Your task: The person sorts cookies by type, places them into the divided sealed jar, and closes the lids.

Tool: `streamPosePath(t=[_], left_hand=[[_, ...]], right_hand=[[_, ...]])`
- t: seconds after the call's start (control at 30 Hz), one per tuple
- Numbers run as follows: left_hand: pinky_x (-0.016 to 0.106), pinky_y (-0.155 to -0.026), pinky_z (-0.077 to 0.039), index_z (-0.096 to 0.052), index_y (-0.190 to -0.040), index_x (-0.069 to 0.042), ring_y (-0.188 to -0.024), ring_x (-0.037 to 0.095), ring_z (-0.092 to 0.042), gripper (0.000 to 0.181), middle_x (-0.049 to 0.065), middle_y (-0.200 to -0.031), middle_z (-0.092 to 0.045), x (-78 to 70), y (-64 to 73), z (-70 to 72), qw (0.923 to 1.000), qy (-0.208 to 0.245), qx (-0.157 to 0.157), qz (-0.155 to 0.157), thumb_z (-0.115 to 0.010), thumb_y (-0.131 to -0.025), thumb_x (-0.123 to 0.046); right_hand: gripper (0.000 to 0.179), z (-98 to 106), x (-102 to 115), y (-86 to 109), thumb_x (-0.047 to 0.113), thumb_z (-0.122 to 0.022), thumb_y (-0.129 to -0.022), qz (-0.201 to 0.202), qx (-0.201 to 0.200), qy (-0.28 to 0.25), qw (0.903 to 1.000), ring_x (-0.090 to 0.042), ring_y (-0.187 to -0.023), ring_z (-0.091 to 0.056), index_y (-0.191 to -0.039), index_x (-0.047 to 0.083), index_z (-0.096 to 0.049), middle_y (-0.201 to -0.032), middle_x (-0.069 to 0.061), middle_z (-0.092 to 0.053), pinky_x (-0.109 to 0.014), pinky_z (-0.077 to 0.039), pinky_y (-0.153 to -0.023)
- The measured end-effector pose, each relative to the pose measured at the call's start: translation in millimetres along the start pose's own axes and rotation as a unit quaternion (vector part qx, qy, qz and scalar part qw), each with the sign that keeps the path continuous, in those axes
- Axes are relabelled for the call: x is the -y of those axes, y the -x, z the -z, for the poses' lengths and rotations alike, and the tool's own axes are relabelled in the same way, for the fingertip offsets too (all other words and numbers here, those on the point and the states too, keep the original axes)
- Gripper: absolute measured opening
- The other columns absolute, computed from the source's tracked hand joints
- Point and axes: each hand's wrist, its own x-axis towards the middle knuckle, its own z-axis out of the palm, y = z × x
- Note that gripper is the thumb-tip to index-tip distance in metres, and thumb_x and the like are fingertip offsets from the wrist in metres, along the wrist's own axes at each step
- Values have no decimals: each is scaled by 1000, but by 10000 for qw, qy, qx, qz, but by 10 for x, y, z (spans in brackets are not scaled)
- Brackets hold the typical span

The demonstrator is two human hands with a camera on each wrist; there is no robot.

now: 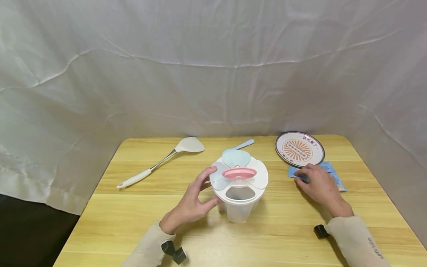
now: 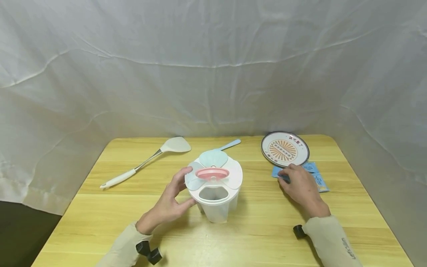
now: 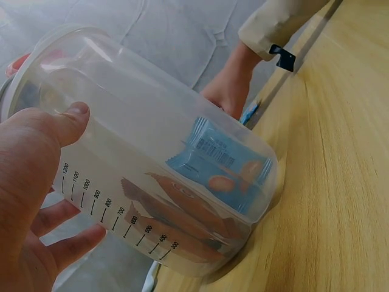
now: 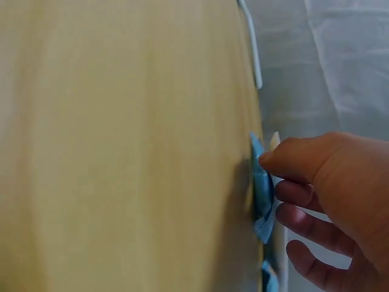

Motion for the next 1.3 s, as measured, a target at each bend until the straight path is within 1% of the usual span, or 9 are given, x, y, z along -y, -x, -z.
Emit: streamPosePath(t=[0.17,0.3,0.43,0.5,0.63,0.7,0.93,1.03,1.3], left_hand=[[49,-114,-62,-40,-160,-5,-142,35,-62,90,27,-161,-50,0,9,-5,10000,1,21,28,-87,-85,8],[49,-115,-62,-40,-160,-6,-144,34,-60,89,26,-163,-49,-25,2,-5,9998,18,18,176,-87,-86,8],[50,-115,-62,-40,-160,-5,-144,33,-60,88,26,-163,-49,-36,2,-3,9998,15,20,203,-87,-86,7],[51,-114,-62,-40,-159,-5,-144,33,-60,88,26,-163,-49,-39,2,0,9998,1,14,185,-87,-86,7],[51,-115,-61,-40,-160,-4,-146,34,-59,88,26,-164,-48,-51,-2,4,9997,35,13,233,-86,-86,8],[51,-115,-61,-39,-160,-4,-146,35,-59,88,26,-165,-48,-50,-3,3,9997,46,19,255,-86,-86,8],[49,-116,-61,-39,-160,-4,-145,36,-60,88,25,-165,-47,-39,2,0,9995,15,34,298,-86,-86,7],[48,-116,-61,-39,-160,-5,-145,36,-60,88,24,-166,-47,-42,1,-3,9995,14,35,309,-86,-86,7],[49,-115,-62,-39,-160,-6,-141,39,-63,88,25,-165,-48,-45,-4,-8,9998,-3,21,210,-86,-87,8]], right_hand=[[15,-62,-52,27,16,-86,-92,-21,-82,-77,9999,-28,-90,-67,-105,9,-83,-99,-7,-71,-54,-61,-76],[14,-68,-59,29,16,-87,-91,13,-172,-117,9998,-33,-95,-67,-102,9,-82,-102,-9,-70,-57,-60,-81],[14,-56,-59,36,17,-87,-90,47,-158,-37,9999,-34,-96,-68,-100,9,-80,-102,-9,-72,-59,-61,-81],[18,-48,-56,37,18,-87,-90,56,-127,-18,9999,-34,-97,-69,-104,9,-79,-103,-10,-74,-59,-62,-82],[34,-32,-46,37,24,-87,-92,-29,79,-49,10000,-37,-103,-68,-119,6,-76,-109,-14,-75,-62,-62,-87],[39,-28,-46,38,27,-87,-93,-59,170,-25,9998,-38,-106,-66,-124,5,-76,-112,-15,-74,-62,-61,-88],[31,-21,-61,53,25,-86,-94,27,216,-68,9997,-39,-105,-64,-119,7,-79,-114,-16,-69,-61,-59,-86],[33,-20,-66,46,24,-84,-96,8,299,-134,9995,-40,-109,-64,-123,6,-78,-118,-17,-69,-64,-59,-91],[43,49,-96,7,21,-83,-97,-17,813,-348,9961,-45,-114,-62,-135,1,-73,-125,-23,-67,-69,-57,-97]])
